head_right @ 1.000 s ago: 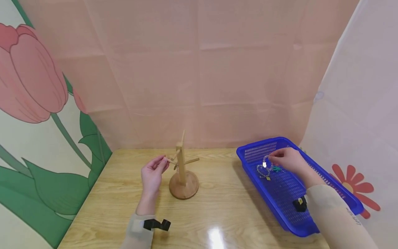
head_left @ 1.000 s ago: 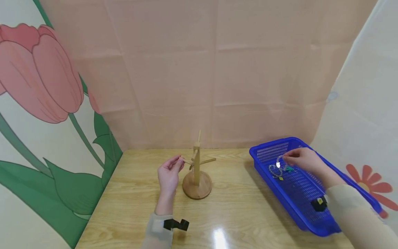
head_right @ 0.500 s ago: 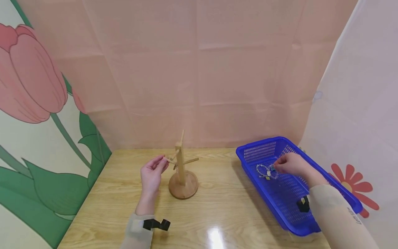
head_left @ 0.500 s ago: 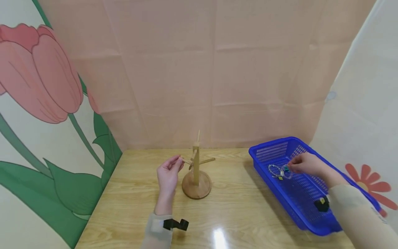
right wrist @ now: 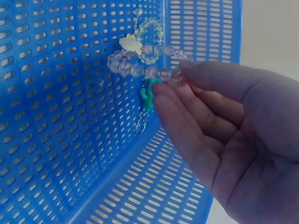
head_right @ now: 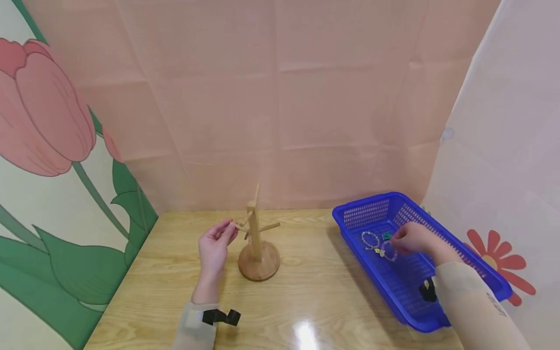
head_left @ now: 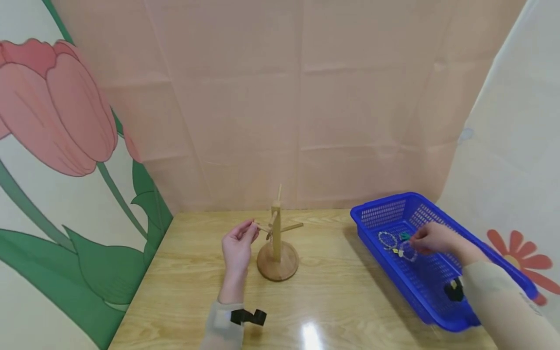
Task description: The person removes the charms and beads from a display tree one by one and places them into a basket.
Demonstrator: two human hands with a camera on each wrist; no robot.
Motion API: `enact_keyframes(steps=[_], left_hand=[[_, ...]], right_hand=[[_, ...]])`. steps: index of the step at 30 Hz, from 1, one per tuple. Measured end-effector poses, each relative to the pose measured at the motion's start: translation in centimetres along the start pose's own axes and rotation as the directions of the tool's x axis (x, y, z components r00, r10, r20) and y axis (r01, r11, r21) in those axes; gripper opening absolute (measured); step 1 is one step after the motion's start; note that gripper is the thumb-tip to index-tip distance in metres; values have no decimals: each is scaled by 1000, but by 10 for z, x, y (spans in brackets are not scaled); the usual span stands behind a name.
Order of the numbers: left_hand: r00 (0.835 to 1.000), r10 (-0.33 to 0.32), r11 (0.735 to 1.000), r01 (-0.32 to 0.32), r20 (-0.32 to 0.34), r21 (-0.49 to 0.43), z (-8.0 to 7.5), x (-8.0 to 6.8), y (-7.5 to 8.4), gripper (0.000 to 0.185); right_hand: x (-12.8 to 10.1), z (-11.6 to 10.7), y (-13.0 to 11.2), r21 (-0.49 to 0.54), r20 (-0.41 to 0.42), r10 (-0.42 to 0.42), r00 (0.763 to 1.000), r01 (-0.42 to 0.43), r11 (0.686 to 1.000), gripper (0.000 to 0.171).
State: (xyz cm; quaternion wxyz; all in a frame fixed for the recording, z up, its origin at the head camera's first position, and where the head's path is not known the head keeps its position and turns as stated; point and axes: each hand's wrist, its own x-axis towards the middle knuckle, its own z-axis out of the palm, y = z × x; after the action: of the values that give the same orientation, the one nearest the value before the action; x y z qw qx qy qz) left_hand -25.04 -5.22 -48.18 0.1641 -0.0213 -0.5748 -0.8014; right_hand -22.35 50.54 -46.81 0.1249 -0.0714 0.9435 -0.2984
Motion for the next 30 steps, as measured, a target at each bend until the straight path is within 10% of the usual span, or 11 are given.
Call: enact_keyframes(steps=[15,30], left_hand=[[1000,-2,1000,2,0,10,0,1,0,22],[1000,2,1000,-2,-15,-5,3,2,0,26]], right_hand=[[3,-2,0,-61,-47,156,987,-158,985,16],[2,-6,-6,-155,-78,75,994,-86,984,25]])
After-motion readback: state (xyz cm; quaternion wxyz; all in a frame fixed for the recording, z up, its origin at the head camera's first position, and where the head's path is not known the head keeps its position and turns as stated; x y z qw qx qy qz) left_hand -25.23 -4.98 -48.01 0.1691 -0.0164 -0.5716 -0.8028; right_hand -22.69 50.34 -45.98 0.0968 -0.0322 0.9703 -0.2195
